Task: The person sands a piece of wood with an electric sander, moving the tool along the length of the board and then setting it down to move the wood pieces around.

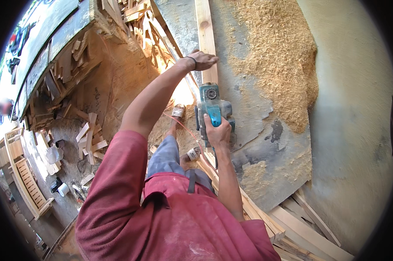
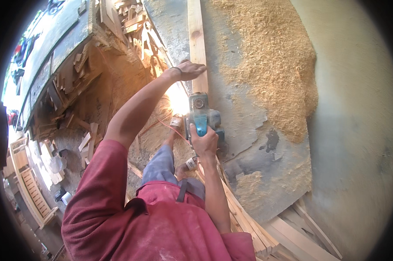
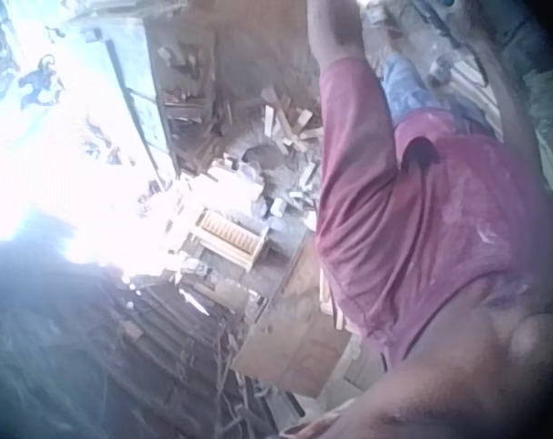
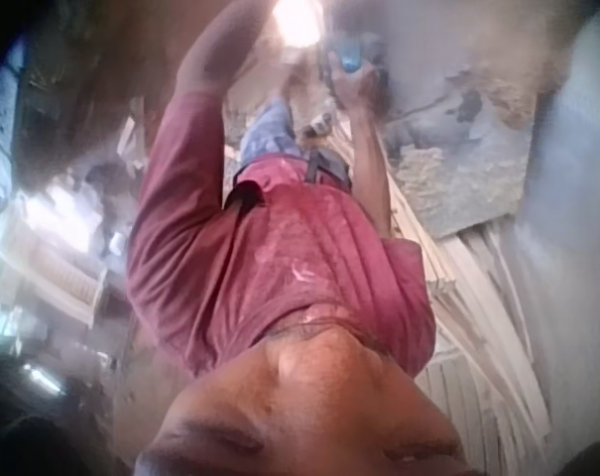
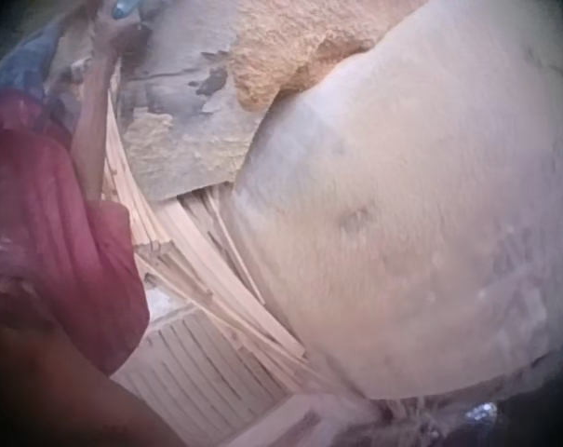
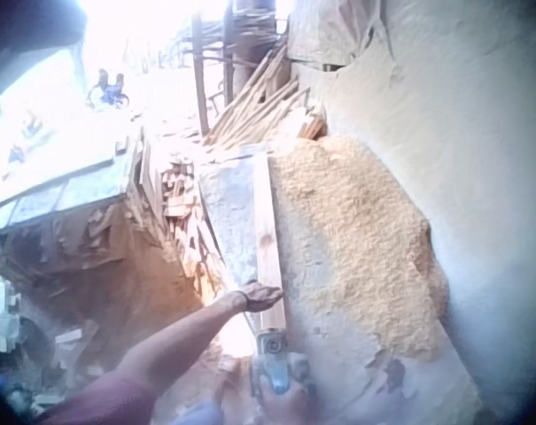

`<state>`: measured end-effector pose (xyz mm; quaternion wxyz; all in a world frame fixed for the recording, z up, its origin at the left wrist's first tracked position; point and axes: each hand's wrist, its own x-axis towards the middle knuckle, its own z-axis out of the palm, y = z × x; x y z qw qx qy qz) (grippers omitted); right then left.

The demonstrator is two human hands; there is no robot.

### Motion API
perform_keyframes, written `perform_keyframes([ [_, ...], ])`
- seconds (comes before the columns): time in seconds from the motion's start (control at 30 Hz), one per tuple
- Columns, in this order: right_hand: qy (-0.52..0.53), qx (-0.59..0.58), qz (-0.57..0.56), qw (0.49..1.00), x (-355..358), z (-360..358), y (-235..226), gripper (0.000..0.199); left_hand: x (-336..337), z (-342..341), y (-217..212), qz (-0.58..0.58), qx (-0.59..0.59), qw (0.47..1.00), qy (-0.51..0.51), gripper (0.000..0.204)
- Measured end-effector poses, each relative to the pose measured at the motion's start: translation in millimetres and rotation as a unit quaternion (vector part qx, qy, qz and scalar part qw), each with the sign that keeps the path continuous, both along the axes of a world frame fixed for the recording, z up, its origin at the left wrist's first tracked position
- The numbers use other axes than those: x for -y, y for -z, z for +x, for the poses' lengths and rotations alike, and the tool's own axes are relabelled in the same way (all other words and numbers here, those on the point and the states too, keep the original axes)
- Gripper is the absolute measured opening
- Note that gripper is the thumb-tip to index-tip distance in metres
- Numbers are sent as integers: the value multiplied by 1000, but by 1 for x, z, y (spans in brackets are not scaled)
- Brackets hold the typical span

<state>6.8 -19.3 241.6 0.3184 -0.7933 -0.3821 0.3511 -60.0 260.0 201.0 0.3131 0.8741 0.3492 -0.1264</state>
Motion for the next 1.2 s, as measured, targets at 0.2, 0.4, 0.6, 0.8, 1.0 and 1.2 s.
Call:
perform_keyframes([
  [0.2, -1, 7, -7, 1000, -38, 1, -6, 41, 50, -50, 39, -42, 492, 759, -424, 53],
  [0.4, -11, 16, 36, 999, -80, -2, -3, 37, 227, -107, 141, -73, 316, 819, -473, 14],
  [0.6, -11, 5, 44, 999, -127, -3, 3, 37, 376, -91, 212, -143, 238, 955, -102, 54],
  [0.8, -20, 28, 27, 999, -166, -3, 2, 36, 372, -83, 166, -316, 20, 948, 2, 34],
  [1.0, -8, 44, 79, 996, -200, 3, 5, 42, 321, -140, 212, -151, -54, 929, -333, 37],
  [1.2, 2, 83, 65, 994, -256, 2, 10, 48, 255, -136, 158, -132, 4, 897, -423, 33],
])
